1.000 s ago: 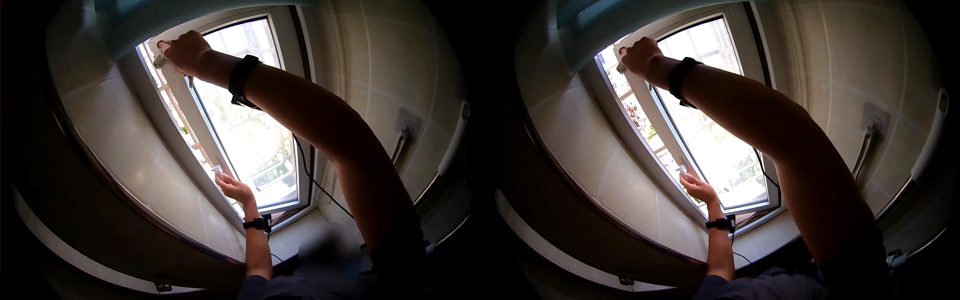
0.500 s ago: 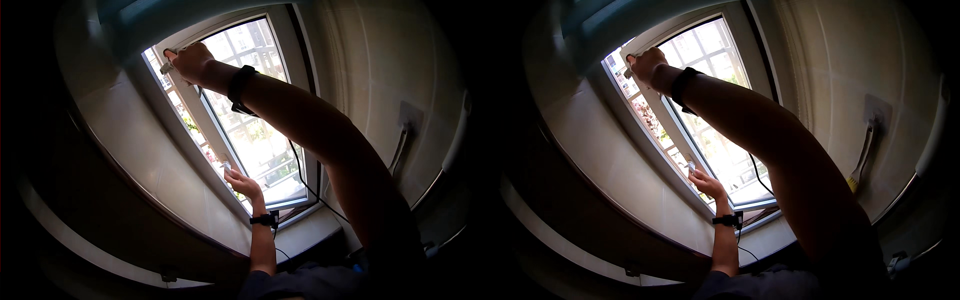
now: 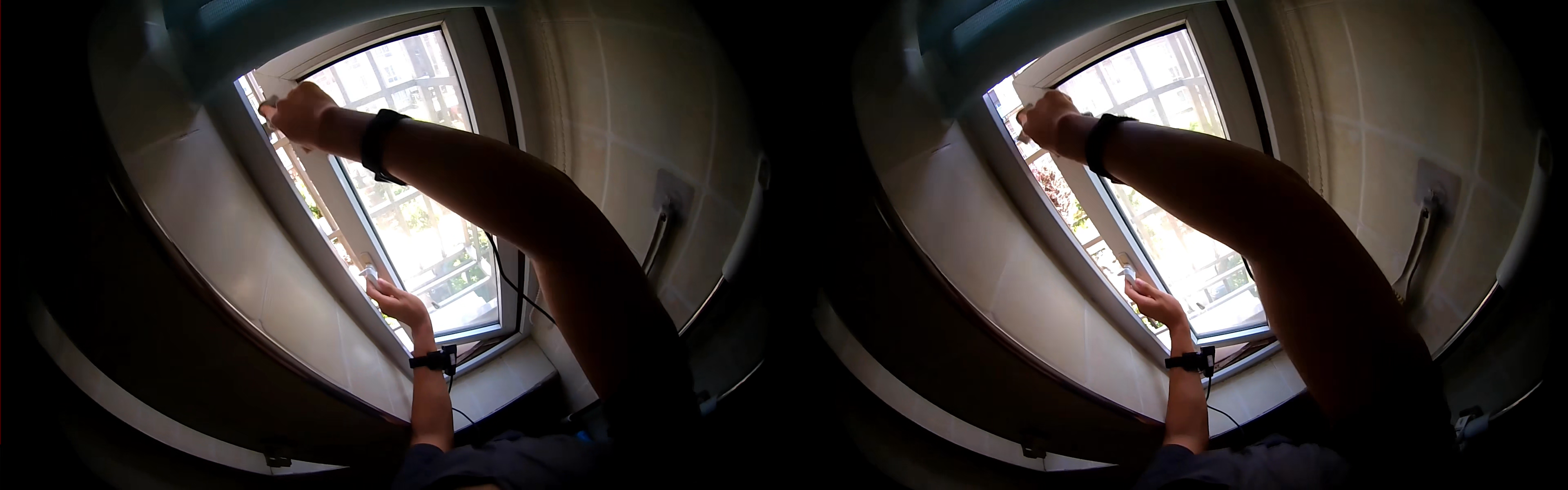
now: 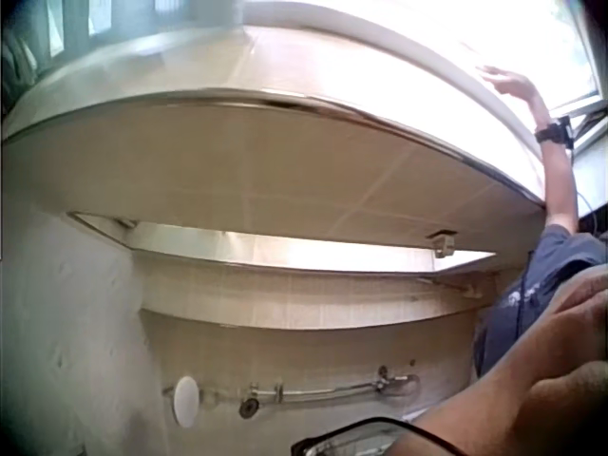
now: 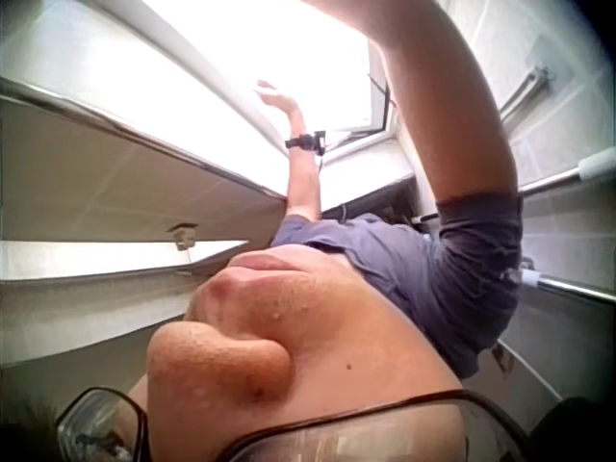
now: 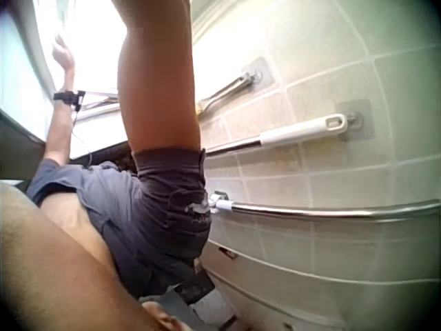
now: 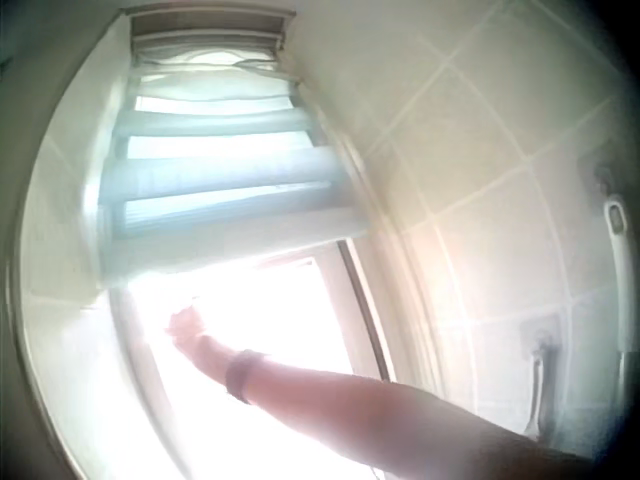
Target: The person cleans a shower faucet, a toilet lid, a window frame, and the outer tank of a toilet using a cloth.
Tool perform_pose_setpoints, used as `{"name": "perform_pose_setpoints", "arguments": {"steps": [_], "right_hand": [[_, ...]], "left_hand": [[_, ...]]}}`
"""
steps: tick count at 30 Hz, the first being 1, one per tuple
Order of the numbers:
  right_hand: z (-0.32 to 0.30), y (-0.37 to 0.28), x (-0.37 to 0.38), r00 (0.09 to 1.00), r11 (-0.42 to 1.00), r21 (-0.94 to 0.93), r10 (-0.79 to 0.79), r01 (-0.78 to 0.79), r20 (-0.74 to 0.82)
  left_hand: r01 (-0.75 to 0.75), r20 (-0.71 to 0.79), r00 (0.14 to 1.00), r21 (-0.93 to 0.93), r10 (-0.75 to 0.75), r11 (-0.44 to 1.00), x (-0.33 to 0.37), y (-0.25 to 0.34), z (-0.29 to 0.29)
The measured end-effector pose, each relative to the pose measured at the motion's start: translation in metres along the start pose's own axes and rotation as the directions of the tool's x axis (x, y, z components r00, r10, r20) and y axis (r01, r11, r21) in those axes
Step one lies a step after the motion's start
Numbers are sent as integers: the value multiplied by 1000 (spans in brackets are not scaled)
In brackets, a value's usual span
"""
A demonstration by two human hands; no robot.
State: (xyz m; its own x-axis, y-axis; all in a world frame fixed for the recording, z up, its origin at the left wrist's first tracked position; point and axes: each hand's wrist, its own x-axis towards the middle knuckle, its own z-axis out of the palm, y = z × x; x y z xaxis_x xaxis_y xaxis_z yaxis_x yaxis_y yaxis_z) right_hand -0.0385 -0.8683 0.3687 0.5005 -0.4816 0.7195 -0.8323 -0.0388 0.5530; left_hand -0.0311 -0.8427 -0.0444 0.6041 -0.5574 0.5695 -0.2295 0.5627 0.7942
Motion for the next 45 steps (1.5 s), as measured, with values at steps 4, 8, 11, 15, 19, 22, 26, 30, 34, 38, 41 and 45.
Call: {"name": "perform_pose_setpoints", "arguments": {"steps": [4,8,11,15,19,22,26,30,34,38,41,45], "right_hand": [[-3,9,-16,991,984,-130,-112,122,80],[-22,45,1,985,985,-100,126,-138,-115],[-17,15,1,983,987,-15,157,-159,-93],[-1,-8,11,997,995,-90,43,-37,67],[-10,0,22,996,994,-82,71,-66,59],[-20,32,26,984,983,46,178,-178,17],[-14,67,10,925,985,-63,125,-158,-358],[-20,26,11,953,955,-16,293,-295,-81],[-7,-1,17,968,971,-41,232,-237,-96],[-14,20,20,982,980,-80,178,-182,-59],[-25,41,1,987,979,-126,153,-157,-44],[-26,71,-43,974,944,-239,220,-227,-58]], "left_hand": [[-70,-24,997,15,70,997,1,-3,2],[-79,-44,996,12,79,997,-1,-4,6],[-97,-77,992,65,102,993,2,-14,-2],[-115,-72,990,51,118,992,-1,-7,9],[-101,-59,993,69,105,993,1,-10,4],[-62,-50,997,59,65,996,2,-8,-2],[-48,-66,997,26,50,999,0,-6,3],[-63,-90,993,93,72,994,1,-10,4],[-46,-75,996,34,49,998,-4,-1,11],[-57,-38,998,21,58,998,-5,-3,9],[-79,-61,995,8,79,997,-2,-5,5],[-42,-17,999,-28,42,999,2,-2,0]]}}
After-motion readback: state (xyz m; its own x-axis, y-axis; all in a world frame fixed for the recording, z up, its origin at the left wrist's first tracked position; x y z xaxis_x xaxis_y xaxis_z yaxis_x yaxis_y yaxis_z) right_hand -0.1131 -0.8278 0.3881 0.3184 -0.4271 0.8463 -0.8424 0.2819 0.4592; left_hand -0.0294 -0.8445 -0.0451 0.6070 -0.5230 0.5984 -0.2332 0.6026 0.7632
